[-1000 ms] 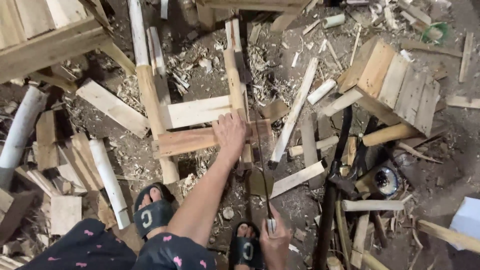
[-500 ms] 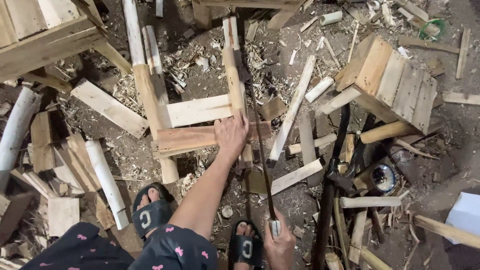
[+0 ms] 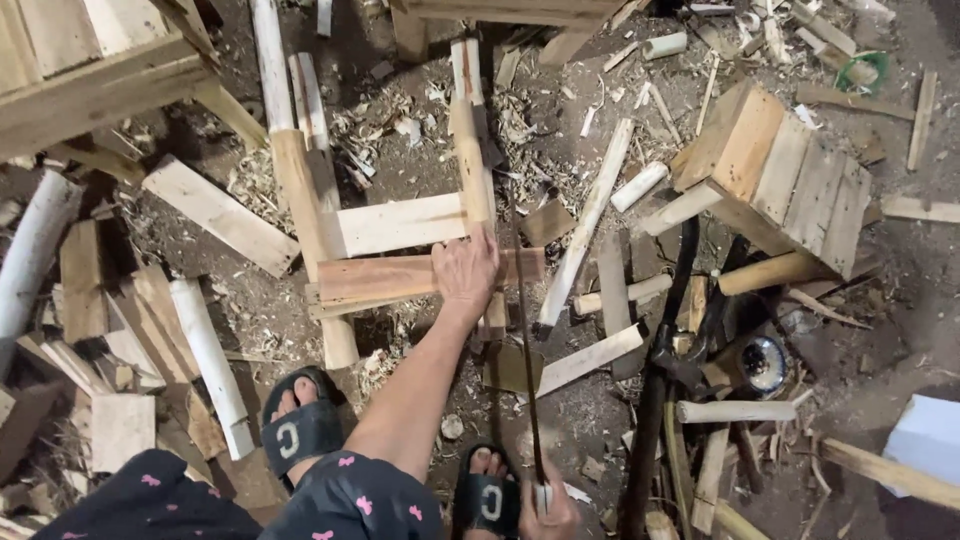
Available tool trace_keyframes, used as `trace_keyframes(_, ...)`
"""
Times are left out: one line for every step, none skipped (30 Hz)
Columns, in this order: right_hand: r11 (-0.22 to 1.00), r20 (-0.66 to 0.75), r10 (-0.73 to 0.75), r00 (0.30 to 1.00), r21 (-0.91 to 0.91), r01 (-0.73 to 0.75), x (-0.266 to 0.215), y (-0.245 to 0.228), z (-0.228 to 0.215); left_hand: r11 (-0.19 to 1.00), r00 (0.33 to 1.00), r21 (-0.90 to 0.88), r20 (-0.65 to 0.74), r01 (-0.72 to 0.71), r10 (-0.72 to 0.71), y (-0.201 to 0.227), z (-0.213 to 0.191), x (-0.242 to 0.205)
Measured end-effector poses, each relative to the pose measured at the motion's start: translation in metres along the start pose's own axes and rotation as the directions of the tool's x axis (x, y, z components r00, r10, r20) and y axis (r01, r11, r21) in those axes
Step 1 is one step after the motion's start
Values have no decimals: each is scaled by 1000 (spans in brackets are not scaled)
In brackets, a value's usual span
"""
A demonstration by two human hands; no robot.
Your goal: The person uses a hand saw to cut a small piece of wood that is clamped to a wooden frame. The person holds the wood steady with one hand while sawing with the other. After cutting, the person removes the sawn piece and inspects it.
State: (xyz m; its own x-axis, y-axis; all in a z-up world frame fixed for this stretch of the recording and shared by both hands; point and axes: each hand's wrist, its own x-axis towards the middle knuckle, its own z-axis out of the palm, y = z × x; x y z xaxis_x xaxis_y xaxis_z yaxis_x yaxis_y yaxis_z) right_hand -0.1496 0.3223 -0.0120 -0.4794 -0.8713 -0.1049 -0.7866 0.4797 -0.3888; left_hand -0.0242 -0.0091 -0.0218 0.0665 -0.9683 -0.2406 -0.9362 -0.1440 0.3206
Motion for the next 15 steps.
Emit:
trace_keyframes(998, 142, 46, 989, 43, -53, 9, -7, -11, 1000, 1000, -21, -6, 0, 0, 1, 1, 0)
trace_keyframes(989, 281, 91, 956, 87, -119, 17, -18, -18, 999, 1000, -34, -15, -7, 6, 1, 1, 2)
trace_keyframes(989, 280, 92, 956, 89, -122, 36, -36, -17, 999, 1000, -32, -15, -9, 9, 1, -1, -2)
trace_keyframes(971, 164, -100, 981, 232, 60, 60, -55, -15, 999, 1000, -43, -3, -7, 7, 2, -5, -2)
trace_keyframes(904, 20, -273, 962, 346, 249, 85, -74, -12, 999, 1000, -54, 9, -5, 5, 2, -8, -2)
trace_keyframes(907, 32, -270, 962, 344, 243, 81, -75, -16, 999, 1000, -52, 20, 2, -1, 1, -8, -6)
trace_keyframes(943, 35, -241, 970, 244, 226, 78, -77, -20, 997, 999, -69, 49, 19, -15, 0, -10, -10)
trace_keyframes(965, 15, -220, 975, 152, 215, 86, -86, -19, 996, 998, -83, 57, 24, -19, 1, -17, 0)
trace_keyframes(962, 6, -223, 975, 161, 219, 56, -61, -3, 997, 999, -78, 45, 19, -16, -1, -19, 1)
trace_keyframes(999, -1, -15, 1000, 39, 15, 26, -30, 11, 998, 999, -59, 35, 18, -16, 0, -16, -1)
trace_keyframes(978, -36, 192, 981, -78, -194, -4, 2, 27, 999, 1000, -41, 25, 18, -17, 1, -12, -3)
trace_keyframes(977, -26, 192, 981, -92, -194, -2, 4, 19, 999, 999, -45, 38, 27, -26, 1, -9, -4)
trace_keyframes(971, 62, 222, 973, -101, -215, 1, 6, 12, 999, 999, -39, 30, 31, -30, 1, -4, -4)
trace_keyframes(966, 142, 253, 957, -93, -241, 6, 1, 13, 1000, 1000, -23, 8, 21, -21, -1, -4, 3)
trace_keyframes(965, 142, 257, 956, -88, -246, 32, -28, 4, 1000, 1000, -17, 8, 17, -16, -2, -7, 0)
